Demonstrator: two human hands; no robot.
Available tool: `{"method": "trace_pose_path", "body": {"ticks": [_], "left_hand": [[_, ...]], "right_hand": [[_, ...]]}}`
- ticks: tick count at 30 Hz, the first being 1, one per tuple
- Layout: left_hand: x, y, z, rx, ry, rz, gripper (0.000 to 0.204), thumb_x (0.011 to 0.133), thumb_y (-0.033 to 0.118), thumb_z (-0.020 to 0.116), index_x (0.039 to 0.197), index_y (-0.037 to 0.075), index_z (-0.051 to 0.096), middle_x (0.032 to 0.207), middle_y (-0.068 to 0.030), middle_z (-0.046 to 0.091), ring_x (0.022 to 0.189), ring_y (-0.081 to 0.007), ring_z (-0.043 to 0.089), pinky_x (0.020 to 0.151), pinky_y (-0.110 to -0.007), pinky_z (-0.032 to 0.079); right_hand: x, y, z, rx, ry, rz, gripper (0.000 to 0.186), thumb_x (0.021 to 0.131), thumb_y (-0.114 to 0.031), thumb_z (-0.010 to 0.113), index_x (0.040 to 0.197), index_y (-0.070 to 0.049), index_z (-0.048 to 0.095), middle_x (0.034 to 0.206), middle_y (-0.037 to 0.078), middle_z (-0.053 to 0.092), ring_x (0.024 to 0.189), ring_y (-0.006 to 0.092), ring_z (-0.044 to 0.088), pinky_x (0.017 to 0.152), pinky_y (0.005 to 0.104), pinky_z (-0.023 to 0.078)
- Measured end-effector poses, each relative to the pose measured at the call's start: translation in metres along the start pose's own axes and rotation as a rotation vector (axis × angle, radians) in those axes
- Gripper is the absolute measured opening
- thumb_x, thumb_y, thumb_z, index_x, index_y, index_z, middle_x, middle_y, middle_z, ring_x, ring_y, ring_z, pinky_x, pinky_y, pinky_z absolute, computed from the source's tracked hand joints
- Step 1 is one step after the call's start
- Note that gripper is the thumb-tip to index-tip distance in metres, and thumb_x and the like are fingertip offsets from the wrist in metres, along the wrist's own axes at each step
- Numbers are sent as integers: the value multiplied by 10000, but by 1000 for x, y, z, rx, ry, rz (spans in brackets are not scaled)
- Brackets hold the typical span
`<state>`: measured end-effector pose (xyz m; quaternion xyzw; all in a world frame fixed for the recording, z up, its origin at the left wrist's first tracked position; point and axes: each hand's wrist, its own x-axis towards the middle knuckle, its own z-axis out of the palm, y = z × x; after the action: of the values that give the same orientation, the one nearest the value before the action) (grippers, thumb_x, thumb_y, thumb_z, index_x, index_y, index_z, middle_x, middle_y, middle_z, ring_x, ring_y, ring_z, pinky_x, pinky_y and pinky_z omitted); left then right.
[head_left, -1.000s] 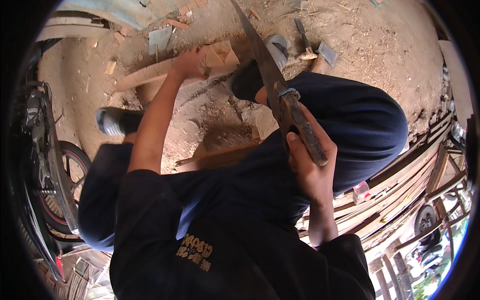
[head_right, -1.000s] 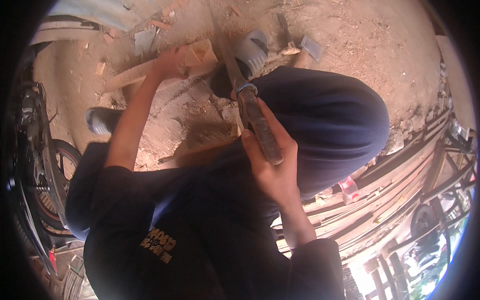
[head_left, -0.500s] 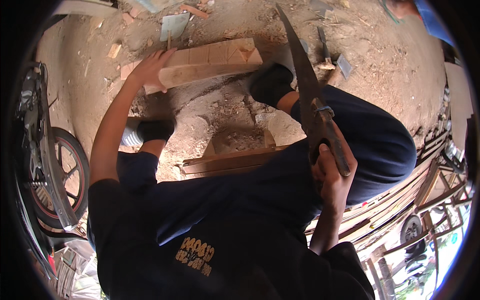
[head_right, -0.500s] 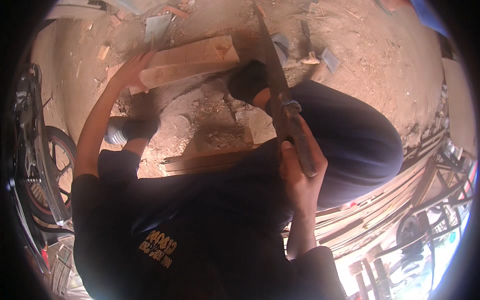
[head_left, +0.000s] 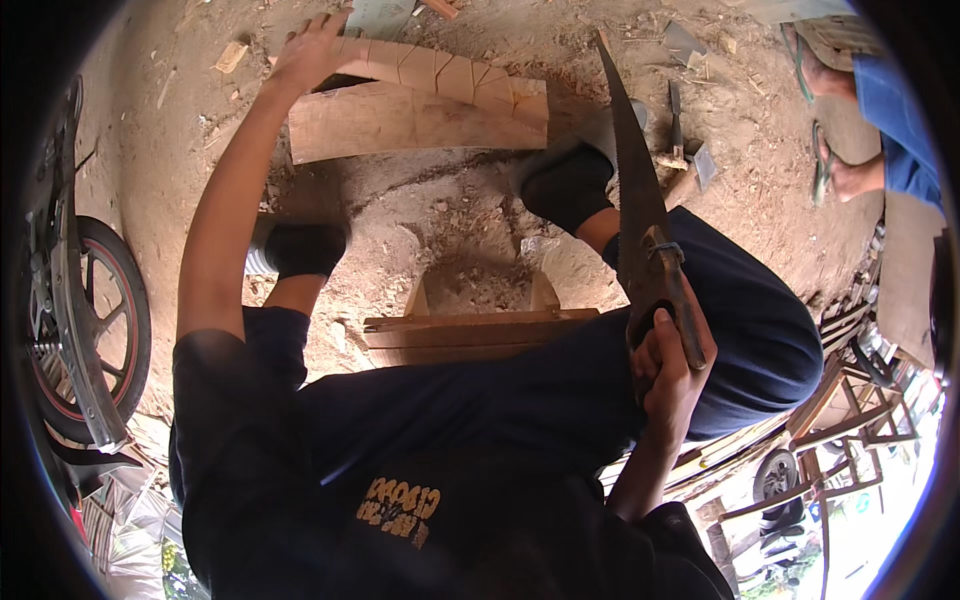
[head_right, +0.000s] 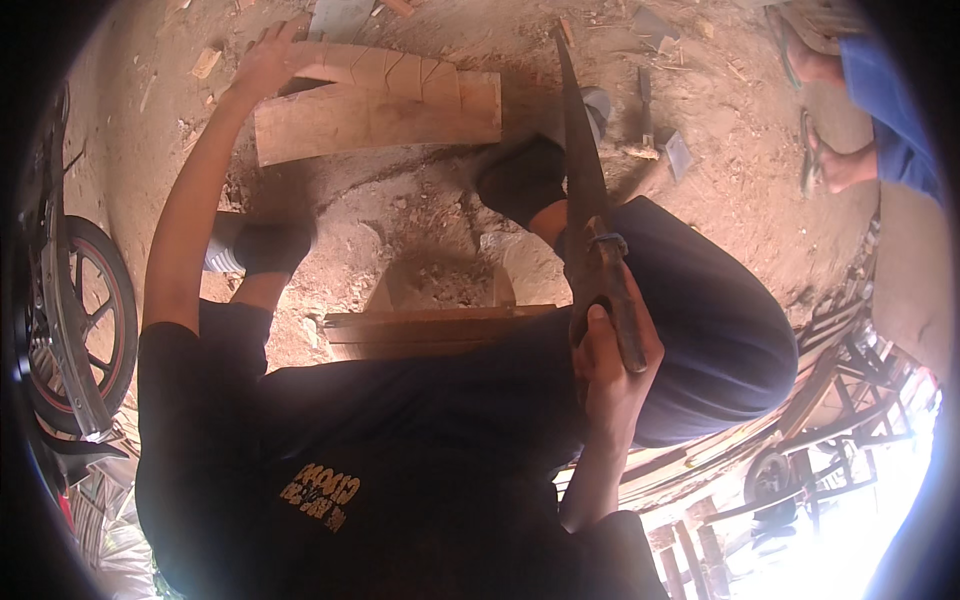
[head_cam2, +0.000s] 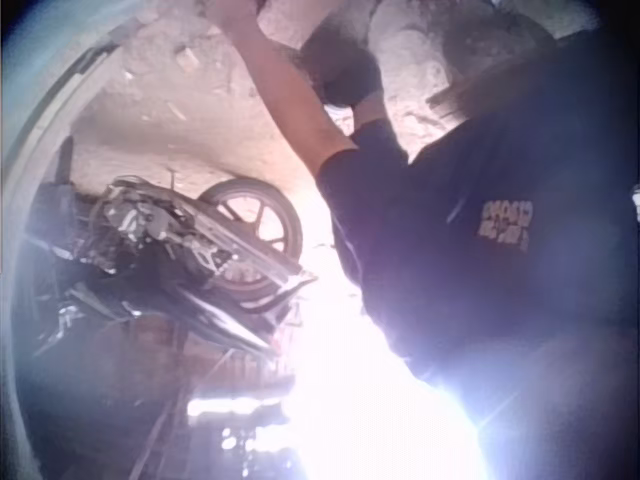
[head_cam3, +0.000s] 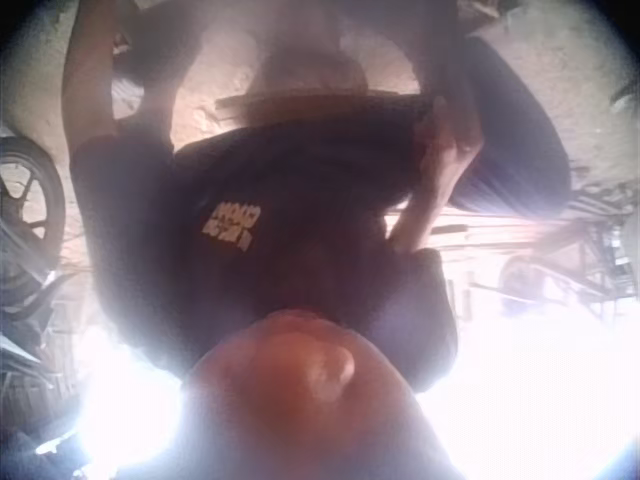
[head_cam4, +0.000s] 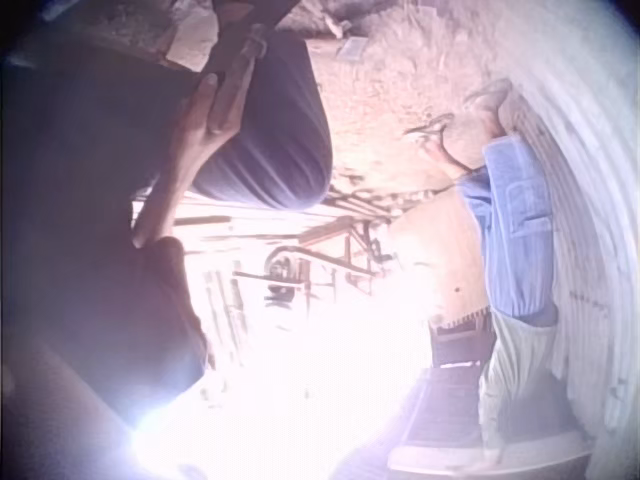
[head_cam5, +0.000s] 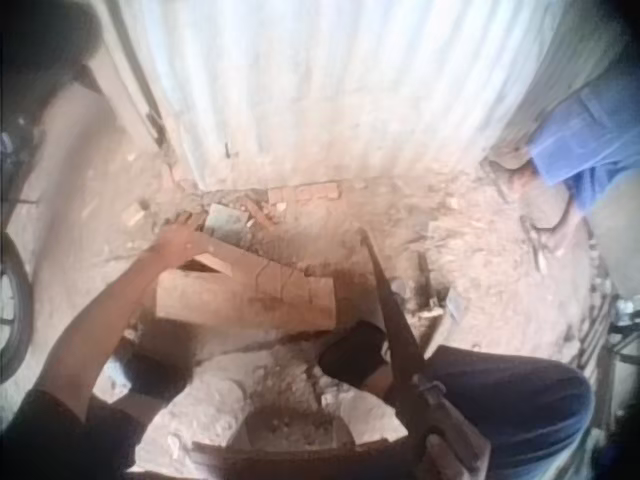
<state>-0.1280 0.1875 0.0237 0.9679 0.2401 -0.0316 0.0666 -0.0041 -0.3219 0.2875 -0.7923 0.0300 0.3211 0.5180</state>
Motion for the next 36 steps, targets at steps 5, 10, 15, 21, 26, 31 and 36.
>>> {"method": "trace_pose_path", "body": {"ticks": [5,10,15,21,26,31,36], "left_hand": [[-60,47,32,-77,-64,199,1019,781,629,753,1555,122,328,1485,-233,438,1413,-408,395,1152,-587,324],[-90,95,28,24,-134,95,1256,603,401,933,1587,112,208,1572,-226,275,1475,-423,254,1199,-598,229],[-73,99,19,8,-322,34,1318,593,316,941,1605,121,119,1567,-253,275,1478,-429,250,1198,-633,208],[-90,94,23,-31,-316,35,1315,597,261,934,1609,125,106,1564,-264,279,1482,-428,249,1197,-649,195],[-101,81,19,-29,-360,9,1321,590,290,941,1612,142,117,1580,-238,269,1485,-419,249,1198,-642,199],[-87,70,-15,-125,-359,-63,1168,675,312,900,1600,161,204,1599,-195,270,1482,-406,274,1202,-629,211],[3,57,-45,28,-252,-60,955,819,139,780,1597,203,231,1613,-173,283,1483,-376,298,1199,-625,240]], "right_hand": [[3,-2,6,16,-17,-6,529,922,-73,581,1434,42,514,695,4,536,487,33,400,436,203,295],[5,-2,8,47,-18,14,523,916,-41,578,1430,39,522,712,-1,543,495,29,397,440,201,298],[6,6,-1,106,-41,-31,528,914,-13,576,1436,38,517,710,-9,537,500,27,405,441,203,312],[5,11,-7,131,5,-28,516,920,-36,590,1425,46,523,717,-6,539,512,28,416,451,196,311],[10,19,-15,68,-4,-46,513,934,-95,608,1426,29,529,704,-23,532,520,24,424,458,198,328],[15,25,-13,100,-35,-54,535,936,-150,632,1436,9,528,694,-42,519,532,21,436,474,194,342],[18,14,-12,14,-85,-3,508,941,-148,615,1416,19,544,836,14,636,716,69,588,641,223,474]]}}
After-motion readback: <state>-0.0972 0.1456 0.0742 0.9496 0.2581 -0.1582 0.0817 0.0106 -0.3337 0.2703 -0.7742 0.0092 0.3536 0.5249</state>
